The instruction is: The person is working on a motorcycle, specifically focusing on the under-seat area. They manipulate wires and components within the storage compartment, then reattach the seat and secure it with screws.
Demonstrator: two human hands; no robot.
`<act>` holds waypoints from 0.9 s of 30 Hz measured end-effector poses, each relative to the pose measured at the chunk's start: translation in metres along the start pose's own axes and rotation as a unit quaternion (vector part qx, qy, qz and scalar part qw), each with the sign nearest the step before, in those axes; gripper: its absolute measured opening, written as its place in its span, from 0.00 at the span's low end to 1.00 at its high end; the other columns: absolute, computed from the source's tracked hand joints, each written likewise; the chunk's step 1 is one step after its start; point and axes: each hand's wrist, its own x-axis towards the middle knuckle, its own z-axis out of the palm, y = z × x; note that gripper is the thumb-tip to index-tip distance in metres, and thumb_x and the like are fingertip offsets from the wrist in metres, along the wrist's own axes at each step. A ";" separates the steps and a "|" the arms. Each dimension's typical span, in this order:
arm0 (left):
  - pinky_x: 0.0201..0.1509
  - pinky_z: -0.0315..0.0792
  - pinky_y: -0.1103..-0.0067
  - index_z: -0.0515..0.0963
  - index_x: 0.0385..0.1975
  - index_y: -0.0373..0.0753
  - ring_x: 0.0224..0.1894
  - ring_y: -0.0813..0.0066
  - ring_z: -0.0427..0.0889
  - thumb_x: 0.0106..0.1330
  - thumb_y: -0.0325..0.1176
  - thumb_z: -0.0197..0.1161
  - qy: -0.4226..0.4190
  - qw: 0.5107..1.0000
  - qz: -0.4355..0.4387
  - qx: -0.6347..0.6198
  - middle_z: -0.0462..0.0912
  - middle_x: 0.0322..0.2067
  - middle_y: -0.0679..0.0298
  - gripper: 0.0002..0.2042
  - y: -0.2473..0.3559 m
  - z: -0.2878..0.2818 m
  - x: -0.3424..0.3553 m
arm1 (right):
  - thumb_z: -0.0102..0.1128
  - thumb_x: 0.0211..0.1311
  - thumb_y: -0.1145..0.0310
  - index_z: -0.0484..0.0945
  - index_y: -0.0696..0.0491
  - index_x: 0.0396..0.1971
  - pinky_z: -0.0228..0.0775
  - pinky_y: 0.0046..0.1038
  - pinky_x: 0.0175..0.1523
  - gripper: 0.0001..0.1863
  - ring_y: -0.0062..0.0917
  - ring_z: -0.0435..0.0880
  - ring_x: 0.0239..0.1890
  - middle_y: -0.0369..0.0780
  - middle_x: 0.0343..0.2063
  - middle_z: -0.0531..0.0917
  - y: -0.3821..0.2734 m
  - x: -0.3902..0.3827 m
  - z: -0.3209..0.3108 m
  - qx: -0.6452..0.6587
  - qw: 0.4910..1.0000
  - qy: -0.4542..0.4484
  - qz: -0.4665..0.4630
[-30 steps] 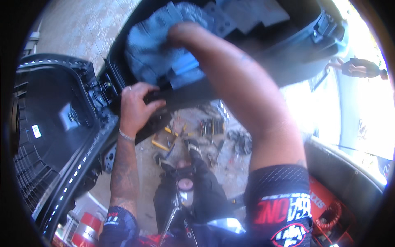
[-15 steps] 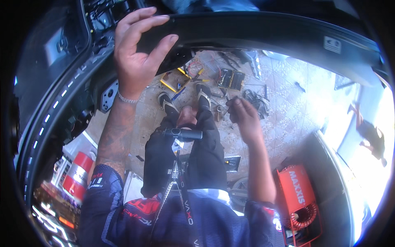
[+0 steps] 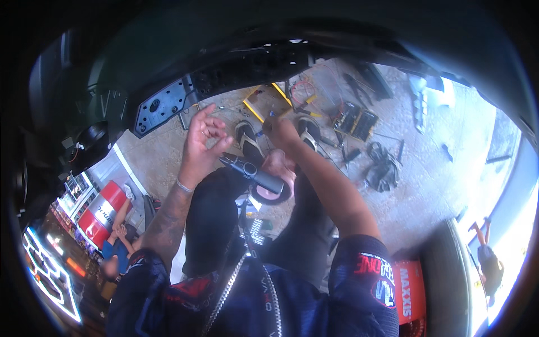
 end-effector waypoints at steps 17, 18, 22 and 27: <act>0.51 0.78 0.76 0.49 0.77 0.37 0.40 0.76 0.79 0.64 0.36 0.77 0.061 0.994 -0.062 0.071 0.78 0.41 0.59 0.48 -0.163 -0.078 -0.035 | 0.61 0.61 0.67 0.82 0.55 0.47 0.76 0.46 0.58 0.16 0.50 0.84 0.53 0.54 0.45 0.85 0.059 0.190 0.111 -0.295 0.948 0.021 -0.116; 0.51 0.78 0.76 0.48 0.77 0.37 0.40 0.76 0.79 0.64 0.36 0.77 0.066 0.994 -0.058 0.066 0.77 0.41 0.60 0.48 -0.162 -0.081 -0.040 | 0.62 0.61 0.65 0.82 0.55 0.49 0.76 0.46 0.58 0.17 0.50 0.84 0.53 0.54 0.46 0.85 0.049 0.185 0.105 -0.353 0.930 -0.030 -0.102; 0.51 0.77 0.76 0.47 0.77 0.36 0.40 0.76 0.79 0.63 0.37 0.78 0.100 0.993 -0.021 0.062 0.77 0.41 0.60 0.49 -0.162 -0.086 -0.058 | 0.66 0.62 0.59 0.80 0.57 0.51 0.76 0.46 0.58 0.21 0.48 0.83 0.55 0.53 0.45 0.84 -0.010 0.156 0.065 -0.386 0.846 -0.235 -0.283; 0.50 0.78 0.76 0.46 0.78 0.36 0.40 0.75 0.79 0.63 0.38 0.78 0.160 0.985 0.021 0.058 0.77 0.41 0.59 0.51 -0.164 -0.087 -0.082 | 0.66 0.64 0.57 0.82 0.51 0.50 0.76 0.45 0.59 0.19 0.44 0.84 0.54 0.48 0.44 0.85 -0.125 0.106 0.048 -0.343 0.830 -0.103 -0.427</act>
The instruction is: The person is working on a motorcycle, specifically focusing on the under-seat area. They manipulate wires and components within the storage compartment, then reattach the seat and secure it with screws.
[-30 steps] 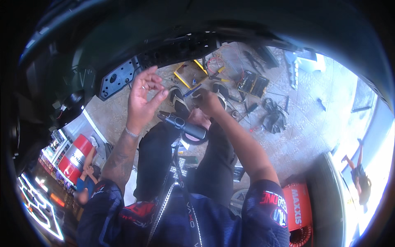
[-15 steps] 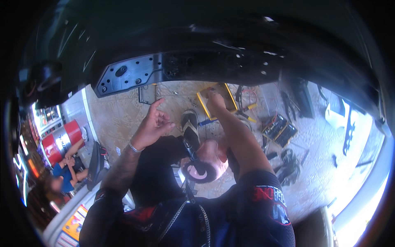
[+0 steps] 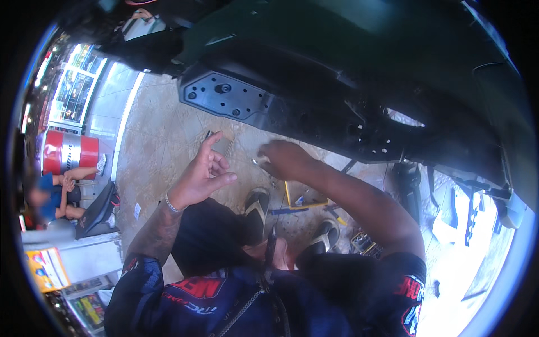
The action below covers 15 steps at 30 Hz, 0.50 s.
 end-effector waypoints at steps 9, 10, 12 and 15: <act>0.50 0.79 0.76 0.40 0.78 0.35 0.40 0.76 0.80 0.62 0.38 0.79 0.084 0.992 0.091 -0.004 0.77 0.42 0.57 0.55 0.009 -0.002 -0.048 | 0.68 0.63 0.49 0.53 0.52 0.78 0.63 0.49 0.73 0.50 0.46 0.66 0.73 0.54 0.71 0.66 -0.102 0.120 0.005 -0.139 0.918 0.366 0.060; 0.50 0.79 0.76 0.39 0.78 0.35 0.40 0.75 0.80 0.62 0.39 0.79 0.083 0.992 0.095 -0.017 0.77 0.42 0.57 0.55 0.007 -0.003 -0.053 | 0.66 0.65 0.48 0.50 0.52 0.79 0.61 0.50 0.73 0.50 0.45 0.64 0.75 0.53 0.73 0.64 -0.101 0.129 0.014 -0.153 0.912 0.368 0.093; 0.50 0.79 0.76 0.39 0.78 0.34 0.40 0.75 0.80 0.62 0.38 0.78 0.081 0.993 0.090 -0.010 0.77 0.42 0.57 0.55 0.001 -0.009 -0.062 | 0.63 0.69 0.50 0.47 0.51 0.80 0.59 0.50 0.75 0.48 0.45 0.63 0.76 0.51 0.75 0.62 -0.093 0.148 0.025 -0.154 0.901 0.392 0.105; 0.51 0.79 0.77 0.39 0.78 0.34 0.40 0.75 0.80 0.63 0.38 0.78 0.086 0.991 0.105 -0.021 0.77 0.42 0.57 0.55 -0.010 -0.020 -0.071 | 0.57 0.73 0.53 0.45 0.51 0.81 0.58 0.49 0.76 0.44 0.46 0.61 0.77 0.49 0.77 0.60 -0.079 0.168 0.036 -0.165 0.898 0.384 0.135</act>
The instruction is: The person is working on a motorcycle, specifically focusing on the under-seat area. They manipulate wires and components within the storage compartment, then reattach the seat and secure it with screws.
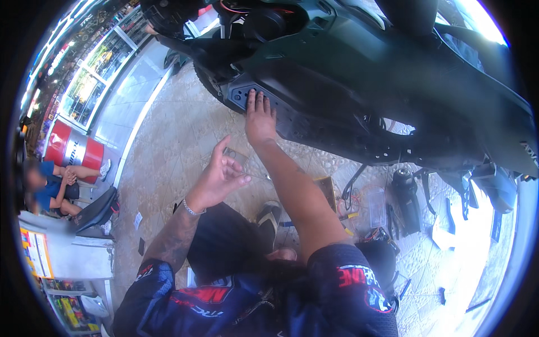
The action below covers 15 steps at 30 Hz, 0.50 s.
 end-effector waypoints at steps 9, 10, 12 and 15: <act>0.47 0.80 0.78 0.38 0.77 0.32 0.38 0.78 0.80 0.63 0.39 0.78 0.014 0.999 -0.014 -0.032 0.76 0.42 0.58 0.55 -0.013 -0.025 -0.022 | 0.60 0.70 0.59 0.65 0.48 0.72 0.62 0.49 0.70 0.33 0.41 0.69 0.70 0.46 0.68 0.70 -0.028 -0.004 -0.073 -0.048 0.994 0.082 -0.051; 0.46 0.80 0.78 0.38 0.77 0.32 0.38 0.78 0.80 0.64 0.39 0.78 0.014 0.999 -0.013 -0.028 0.76 0.42 0.58 0.55 -0.015 -0.027 -0.022 | 0.62 0.68 0.60 0.70 0.47 0.69 0.63 0.47 0.68 0.30 0.39 0.71 0.67 0.44 0.65 0.72 -0.028 0.004 -0.098 -0.065 0.984 0.122 -0.110; 0.45 0.80 0.78 0.37 0.77 0.32 0.37 0.78 0.80 0.64 0.40 0.77 0.024 0.998 -0.002 -0.053 0.75 0.42 0.58 0.55 -0.019 -0.031 -0.018 | 0.63 0.65 0.62 0.77 0.46 0.61 0.65 0.44 0.64 0.24 0.35 0.74 0.63 0.41 0.60 0.76 -0.028 0.027 -0.146 -0.125 0.944 0.197 -0.233; 0.44 0.80 0.78 0.38 0.77 0.32 0.37 0.78 0.81 0.64 0.41 0.77 0.034 0.998 -0.002 -0.051 0.76 0.42 0.57 0.56 -0.022 -0.035 -0.010 | 0.58 0.62 0.66 0.84 0.47 0.49 0.63 0.39 0.63 0.16 0.27 0.77 0.57 0.36 0.51 0.81 -0.030 0.064 -0.195 -0.226 0.871 0.250 -0.358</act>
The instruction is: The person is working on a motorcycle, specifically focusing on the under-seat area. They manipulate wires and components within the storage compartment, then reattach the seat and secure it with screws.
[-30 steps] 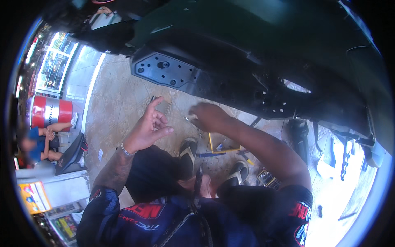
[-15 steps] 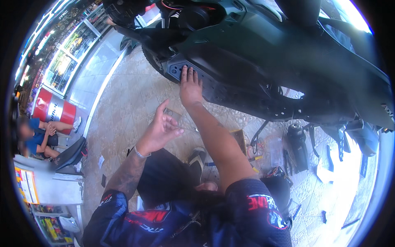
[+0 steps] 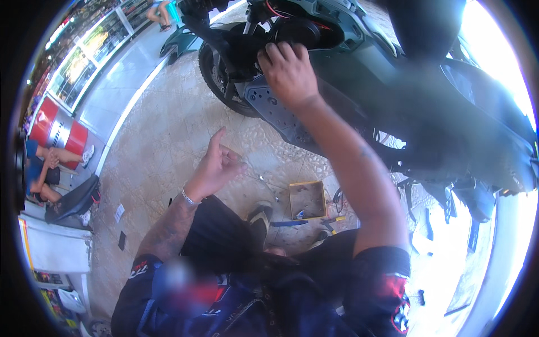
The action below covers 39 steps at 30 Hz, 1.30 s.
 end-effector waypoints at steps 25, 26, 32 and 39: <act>0.52 0.76 0.76 0.59 0.66 0.30 0.53 0.74 0.80 0.65 0.35 0.75 0.163 0.972 -0.071 -0.155 0.80 0.52 0.58 0.37 -0.013 0.017 0.189 | 0.67 0.53 0.67 0.83 0.48 0.46 0.59 0.50 0.71 0.18 0.34 0.75 0.62 0.41 0.51 0.80 -0.018 -0.081 0.064 0.275 0.952 0.056 0.119; 0.54 0.76 0.76 0.60 0.65 0.30 0.54 0.74 0.79 0.65 0.34 0.75 0.173 0.971 -0.070 -0.149 0.80 0.53 0.57 0.36 -0.015 0.018 0.196 | 0.69 0.51 0.67 0.83 0.48 0.45 0.62 0.49 0.67 0.18 0.35 0.76 0.59 0.41 0.49 0.80 -0.019 -0.091 0.069 0.275 0.939 0.064 0.196; 0.62 0.73 0.76 0.64 0.62 0.28 0.57 0.73 0.79 0.65 0.32 0.75 0.230 0.961 -0.033 -0.150 0.79 0.55 0.55 0.32 -0.026 0.027 0.213 | 0.78 0.46 0.67 0.83 0.43 0.45 0.65 0.41 0.54 0.23 0.36 0.79 0.47 0.39 0.45 0.80 0.038 -0.094 0.066 0.195 0.902 0.202 0.329; 0.60 0.74 0.76 0.63 0.62 0.28 0.55 0.71 0.80 0.65 0.33 0.76 0.238 0.953 -0.020 -0.187 0.78 0.55 0.54 0.32 -0.034 0.025 0.215 | 0.78 0.46 0.62 0.86 0.42 0.43 0.61 0.43 0.65 0.20 0.32 0.75 0.58 0.31 0.48 0.83 0.111 -0.028 -0.014 0.003 0.997 0.013 0.081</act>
